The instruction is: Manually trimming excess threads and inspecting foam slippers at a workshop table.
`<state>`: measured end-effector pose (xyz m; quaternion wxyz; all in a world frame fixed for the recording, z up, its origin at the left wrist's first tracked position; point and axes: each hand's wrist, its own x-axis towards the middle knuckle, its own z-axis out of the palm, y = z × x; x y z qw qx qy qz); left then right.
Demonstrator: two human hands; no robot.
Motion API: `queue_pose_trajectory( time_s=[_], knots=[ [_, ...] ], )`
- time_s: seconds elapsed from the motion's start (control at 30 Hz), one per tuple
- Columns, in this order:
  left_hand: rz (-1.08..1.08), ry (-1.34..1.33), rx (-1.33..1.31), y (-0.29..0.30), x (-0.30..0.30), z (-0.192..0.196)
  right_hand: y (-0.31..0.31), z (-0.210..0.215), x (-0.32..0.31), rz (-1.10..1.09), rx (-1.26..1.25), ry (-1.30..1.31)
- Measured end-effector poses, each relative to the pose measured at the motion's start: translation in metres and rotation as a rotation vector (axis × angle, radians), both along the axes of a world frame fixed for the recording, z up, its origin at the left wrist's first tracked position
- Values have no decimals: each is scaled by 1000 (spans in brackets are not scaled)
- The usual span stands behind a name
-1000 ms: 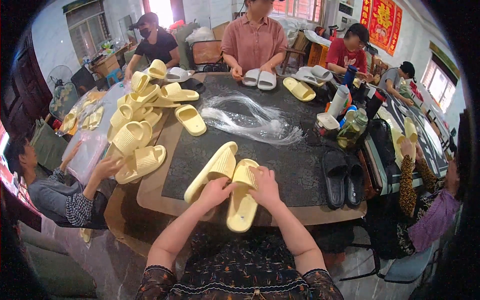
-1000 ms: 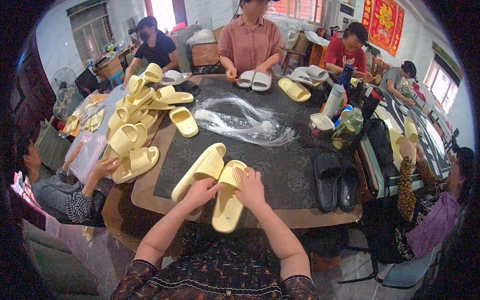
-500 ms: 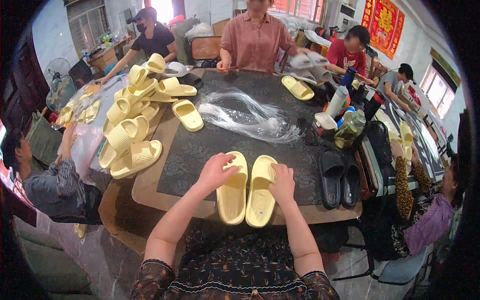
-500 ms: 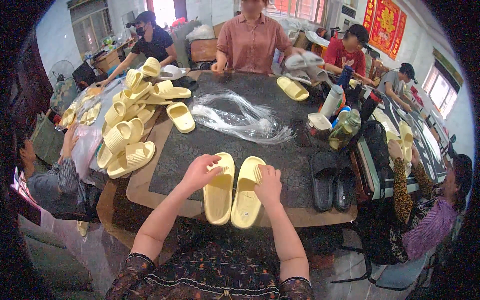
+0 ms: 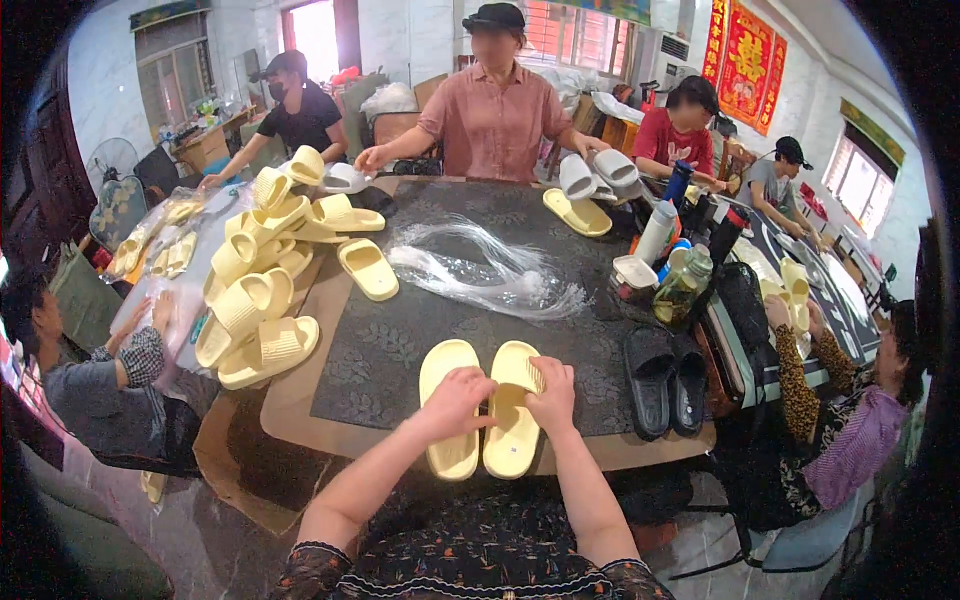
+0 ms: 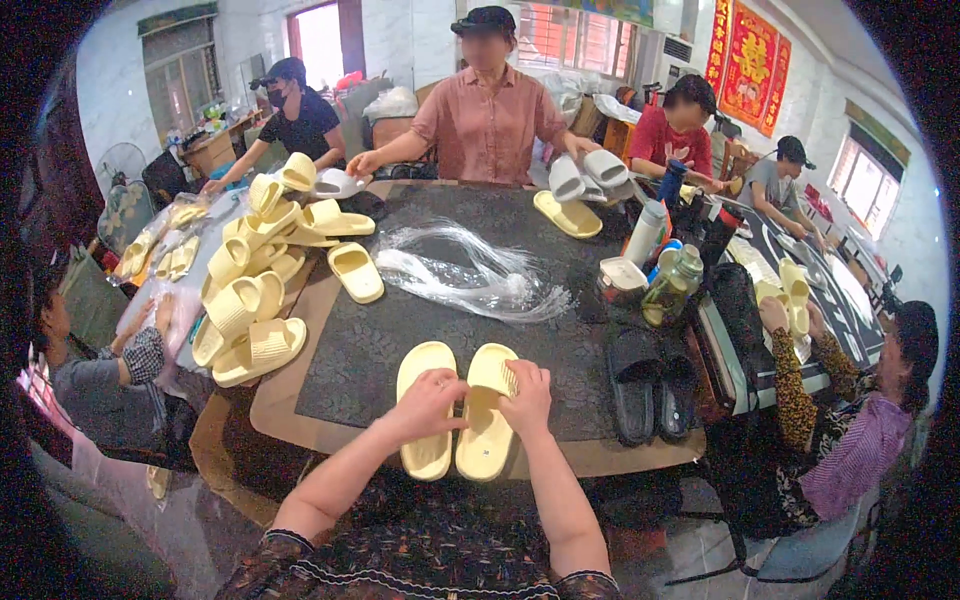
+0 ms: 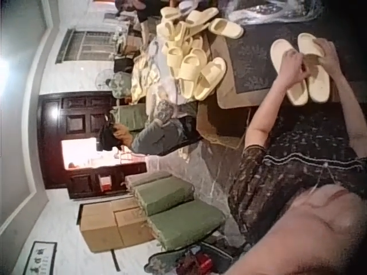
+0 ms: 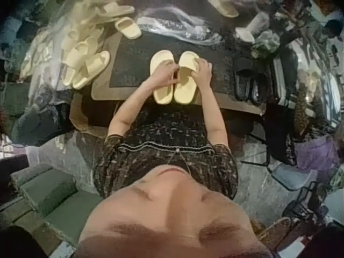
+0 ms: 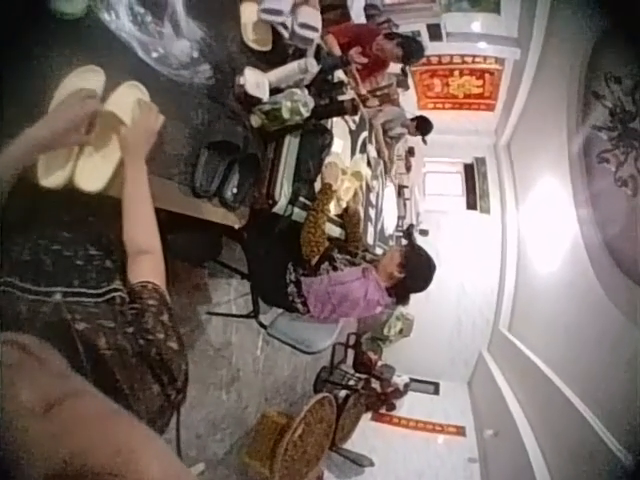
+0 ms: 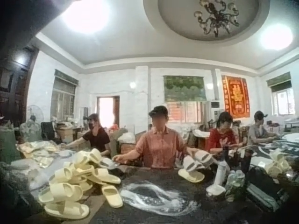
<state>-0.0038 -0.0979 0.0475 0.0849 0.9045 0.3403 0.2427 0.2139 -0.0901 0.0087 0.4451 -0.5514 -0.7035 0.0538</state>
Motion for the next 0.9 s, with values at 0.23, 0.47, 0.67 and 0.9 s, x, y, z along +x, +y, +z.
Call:
queue_pose_trajectory(
  time_s=[0.23, 0.47, 0.67, 0.9],
  knots=[
    [-83, 41, 226, -6, 2, -12, 5, -10, 8, 15, 53, 54],
    [263, -809, -259, 12, 14, -5, -9, 22, -9, 292, 51, -12],
    [371, -935, -335, 31, 17, -4, 16, 31, -38, 330, -31, 323],
    [366, -922, -123, 17, 17, -12, 21, 5, -52, 295, -305, 757]
  ],
)
